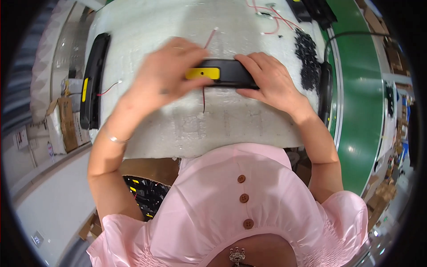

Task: Assembling electronic components into plastic housings using an electric screwdriver.

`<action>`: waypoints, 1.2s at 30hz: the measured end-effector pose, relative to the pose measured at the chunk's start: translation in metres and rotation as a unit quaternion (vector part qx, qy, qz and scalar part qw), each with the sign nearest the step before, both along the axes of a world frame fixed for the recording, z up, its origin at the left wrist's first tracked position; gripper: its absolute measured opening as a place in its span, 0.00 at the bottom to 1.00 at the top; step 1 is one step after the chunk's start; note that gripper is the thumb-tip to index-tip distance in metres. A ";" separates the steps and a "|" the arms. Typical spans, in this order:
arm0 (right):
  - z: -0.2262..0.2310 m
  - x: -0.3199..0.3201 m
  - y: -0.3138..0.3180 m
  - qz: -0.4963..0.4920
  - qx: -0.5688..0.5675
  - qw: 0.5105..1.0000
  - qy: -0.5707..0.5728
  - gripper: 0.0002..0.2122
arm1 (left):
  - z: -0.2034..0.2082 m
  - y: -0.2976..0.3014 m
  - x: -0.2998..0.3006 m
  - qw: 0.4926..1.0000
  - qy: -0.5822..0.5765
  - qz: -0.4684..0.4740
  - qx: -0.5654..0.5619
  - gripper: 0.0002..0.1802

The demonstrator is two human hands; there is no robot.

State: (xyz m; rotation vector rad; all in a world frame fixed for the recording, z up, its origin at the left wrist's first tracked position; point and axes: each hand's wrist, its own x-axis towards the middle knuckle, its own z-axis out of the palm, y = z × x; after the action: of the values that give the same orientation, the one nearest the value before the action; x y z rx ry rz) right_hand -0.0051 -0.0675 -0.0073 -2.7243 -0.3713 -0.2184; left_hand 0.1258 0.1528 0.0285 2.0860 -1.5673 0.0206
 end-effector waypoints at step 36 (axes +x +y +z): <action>0.032 0.166 -0.248 -0.543 -0.133 0.827 0.060 0.33 | -0.033 0.133 0.071 0.814 0.006 0.538 0.218 0.51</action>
State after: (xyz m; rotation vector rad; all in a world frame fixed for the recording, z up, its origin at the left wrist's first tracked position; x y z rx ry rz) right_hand 0.1611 -0.3152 0.0251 -2.8497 1.3189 -0.2894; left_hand 0.1973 0.2855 -0.0041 3.0444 -0.1742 0.0514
